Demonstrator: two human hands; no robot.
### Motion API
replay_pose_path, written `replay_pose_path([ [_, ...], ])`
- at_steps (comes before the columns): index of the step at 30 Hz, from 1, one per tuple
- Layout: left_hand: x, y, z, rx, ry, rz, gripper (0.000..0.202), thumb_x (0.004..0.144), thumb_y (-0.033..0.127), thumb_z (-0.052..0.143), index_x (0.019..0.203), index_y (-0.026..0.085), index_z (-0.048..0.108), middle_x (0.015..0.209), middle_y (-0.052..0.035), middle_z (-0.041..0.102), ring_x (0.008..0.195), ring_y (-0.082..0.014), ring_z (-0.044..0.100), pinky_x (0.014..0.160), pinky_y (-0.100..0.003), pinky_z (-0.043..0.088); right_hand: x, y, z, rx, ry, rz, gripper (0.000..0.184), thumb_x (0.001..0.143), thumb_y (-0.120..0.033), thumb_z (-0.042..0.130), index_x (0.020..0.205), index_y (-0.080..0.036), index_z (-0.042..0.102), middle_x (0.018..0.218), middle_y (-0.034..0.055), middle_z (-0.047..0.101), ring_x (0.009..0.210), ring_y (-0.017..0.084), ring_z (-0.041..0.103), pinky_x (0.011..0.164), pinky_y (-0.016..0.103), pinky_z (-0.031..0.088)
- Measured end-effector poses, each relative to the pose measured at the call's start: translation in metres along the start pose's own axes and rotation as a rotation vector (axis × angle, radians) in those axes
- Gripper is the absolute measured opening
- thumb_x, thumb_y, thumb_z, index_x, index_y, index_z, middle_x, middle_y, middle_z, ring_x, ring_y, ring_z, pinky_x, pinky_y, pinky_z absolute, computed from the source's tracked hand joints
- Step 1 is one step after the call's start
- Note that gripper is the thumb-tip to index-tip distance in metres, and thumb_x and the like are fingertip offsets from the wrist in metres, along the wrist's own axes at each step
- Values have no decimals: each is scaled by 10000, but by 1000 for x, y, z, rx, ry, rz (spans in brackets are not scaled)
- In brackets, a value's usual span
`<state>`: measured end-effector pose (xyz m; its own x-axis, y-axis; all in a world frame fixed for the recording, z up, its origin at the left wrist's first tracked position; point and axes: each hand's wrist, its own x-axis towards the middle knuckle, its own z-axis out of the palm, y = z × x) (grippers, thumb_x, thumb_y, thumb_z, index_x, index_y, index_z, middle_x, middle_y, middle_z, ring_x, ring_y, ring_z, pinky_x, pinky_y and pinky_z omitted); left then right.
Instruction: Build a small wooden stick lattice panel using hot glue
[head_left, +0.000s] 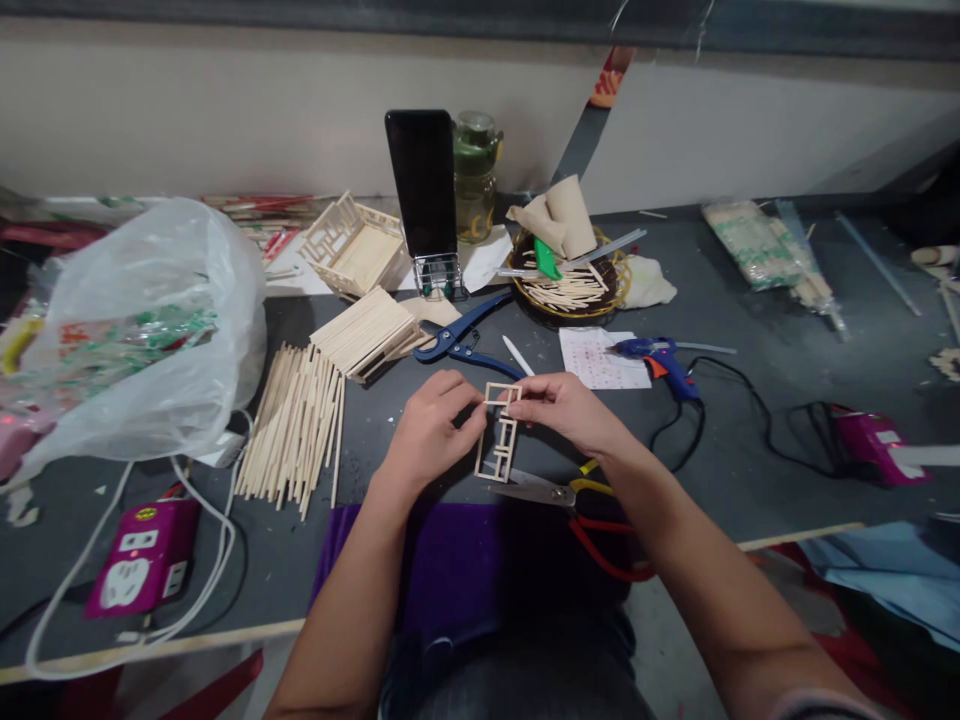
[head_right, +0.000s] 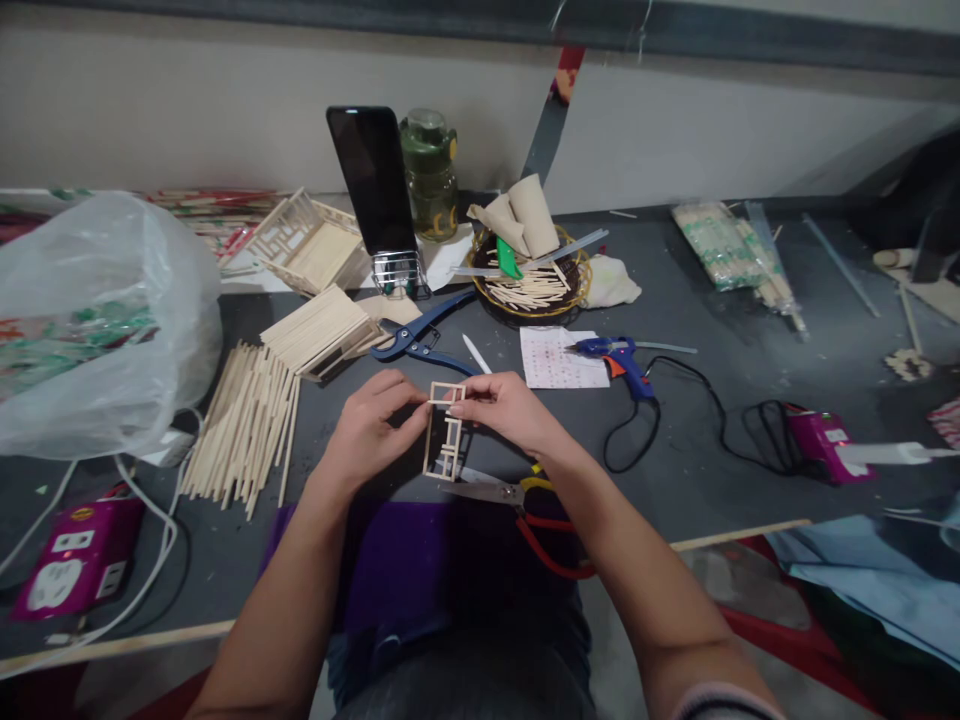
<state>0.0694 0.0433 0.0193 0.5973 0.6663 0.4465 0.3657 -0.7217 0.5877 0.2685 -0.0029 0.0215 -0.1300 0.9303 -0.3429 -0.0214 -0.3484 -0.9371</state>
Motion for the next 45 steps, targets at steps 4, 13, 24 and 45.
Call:
replay_pose_path([
  [4, 0, 0, 0, 1, 0, 3, 138, 898, 168, 547, 773, 185, 603, 732, -10, 558, 729, -151, 524, 679, -276, 431, 0, 1, 0, 3, -7, -10, 269, 671, -379, 820, 850, -183, 775, 765, 18, 695, 640, 107, 535, 627, 255, 425],
  [13, 0, 1, -1, 5, -31, -15, 149, 905, 179, 545, 771, 178, 609, 735, -15, 559, 737, -154, 530, 684, -275, 424, 0, 1, 0, 8, -4, 1, 305, 658, -375, 825, 857, -152, 765, 750, 9, 686, 638, 93, 522, 628, 238, 401],
  [24, 1, 0, -2, -45, -61, -41, 161, 894, 173, 552, 740, 179, 598, 706, -1, 548, 711, -144, 519, 662, -264, 404, 0, 2, -2, -46, -34, -3, 261, 696, -368, 776, 843, -154, 750, 725, 6, 653, 636, 104, 503, 627, 252, 390],
  [45, 0, -1, -3, -68, -94, -52, 153, 887, 163, 558, 737, 183, 584, 714, 0, 548, 715, -146, 519, 662, -271, 398, -1, 1, -2, -58, -42, 12, 265, 680, -375, 768, 805, -145, 726, 702, -2, 631, 632, 103, 491, 623, 251, 385],
])
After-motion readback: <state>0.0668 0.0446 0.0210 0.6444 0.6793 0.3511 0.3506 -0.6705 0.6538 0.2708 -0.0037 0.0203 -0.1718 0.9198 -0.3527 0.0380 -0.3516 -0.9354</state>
